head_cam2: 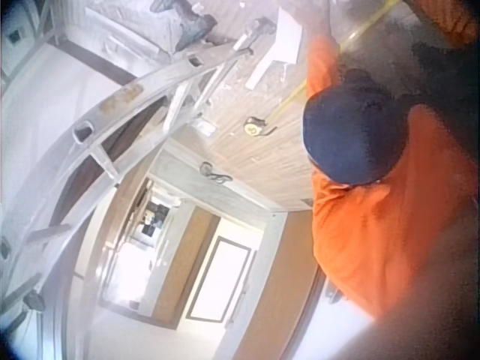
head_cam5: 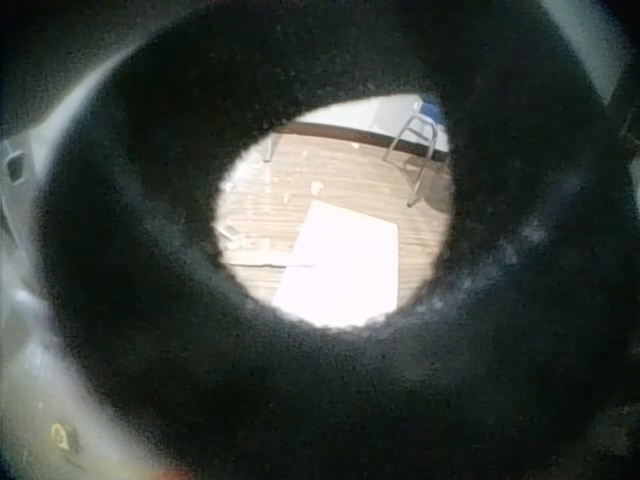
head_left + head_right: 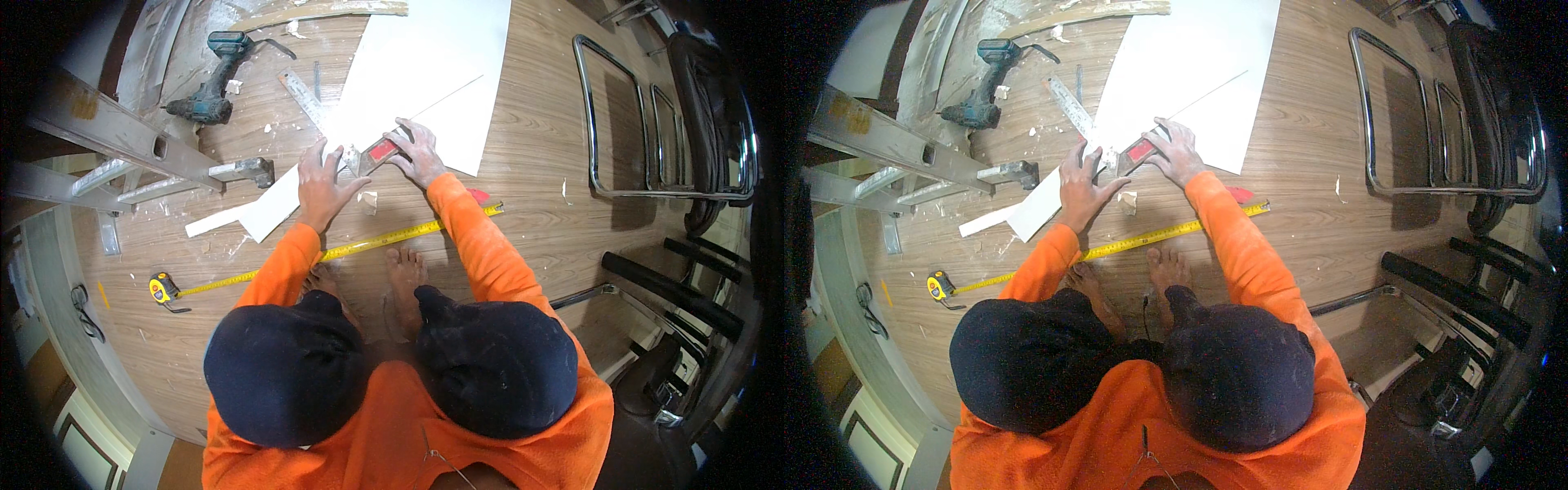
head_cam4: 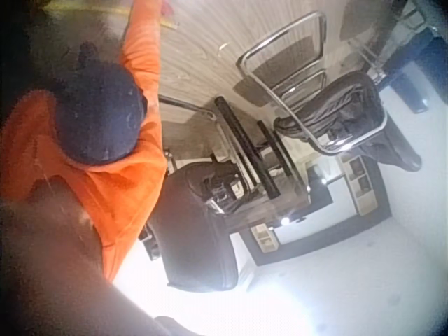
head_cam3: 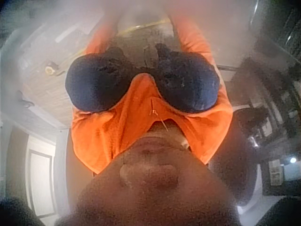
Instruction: The person measures and marks white boards on the floor using a tape measure, a square ruler, and a utility knife. They align the tools to draw straight lines and score the material, then reposition the boards to repeat the process.
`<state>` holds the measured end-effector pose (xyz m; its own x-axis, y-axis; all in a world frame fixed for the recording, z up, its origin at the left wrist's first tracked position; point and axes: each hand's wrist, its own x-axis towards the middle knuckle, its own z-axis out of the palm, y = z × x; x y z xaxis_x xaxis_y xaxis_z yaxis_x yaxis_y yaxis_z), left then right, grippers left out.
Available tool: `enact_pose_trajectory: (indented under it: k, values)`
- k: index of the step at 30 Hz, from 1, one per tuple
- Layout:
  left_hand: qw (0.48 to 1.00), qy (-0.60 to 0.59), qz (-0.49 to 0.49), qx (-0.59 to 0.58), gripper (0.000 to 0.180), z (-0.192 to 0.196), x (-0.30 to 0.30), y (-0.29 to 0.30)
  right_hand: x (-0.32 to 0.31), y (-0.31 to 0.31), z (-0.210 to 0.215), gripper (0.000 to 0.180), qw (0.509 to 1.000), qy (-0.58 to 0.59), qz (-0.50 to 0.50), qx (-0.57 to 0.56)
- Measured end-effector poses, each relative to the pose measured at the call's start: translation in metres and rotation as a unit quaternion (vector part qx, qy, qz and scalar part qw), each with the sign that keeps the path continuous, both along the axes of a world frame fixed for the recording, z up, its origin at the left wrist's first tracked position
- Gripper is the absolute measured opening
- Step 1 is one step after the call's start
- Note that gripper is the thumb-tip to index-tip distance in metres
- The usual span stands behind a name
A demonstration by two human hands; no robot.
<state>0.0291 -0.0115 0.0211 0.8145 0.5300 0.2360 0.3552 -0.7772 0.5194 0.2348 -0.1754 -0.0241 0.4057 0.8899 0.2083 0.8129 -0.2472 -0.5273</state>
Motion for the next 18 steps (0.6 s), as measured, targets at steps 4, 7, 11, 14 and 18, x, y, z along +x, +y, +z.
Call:
enact_pose_trajectory:
  k: [4, 7, 11, 14, 18]
  values:
    - [1.0, -0.003, 0.0, 0.006, 0.077, -0.0014, 0.0008, -0.0006, 0.0011, -0.001, 0.0, 0.059, 1.0, 0.007, 0.0, 0.001]
    - [1.0, -0.004, 0.007, -0.001, 0.076, -0.0016, -0.001, -0.0014, 0.0005, 0.0005, 0.0022, 0.058, 1.0, 0.01, 0.003, -0.003]
    - [1.0, -0.008, -0.005, 0.004, 0.075, -0.0031, -0.001, 0.0006, 0.0018, 0.0005, 0.0026, 0.058, 1.0, 0.003, 0.008, -0.001]
    - [1.0, -0.007, -0.012, 0.007, 0.075, -0.0021, -0.0003, 0.0008, 0.0039, -0.0007, -0.0016, 0.056, 1.0, -0.008, 0.009, 0.005]
    - [1.0, -0.002, 0.003, -0.021, 0.079, -0.0021, 0.001, 0.002, 0.0081, 0.0019, 0.005, 0.055, 0.998, -0.041, 0.024, -0.034]
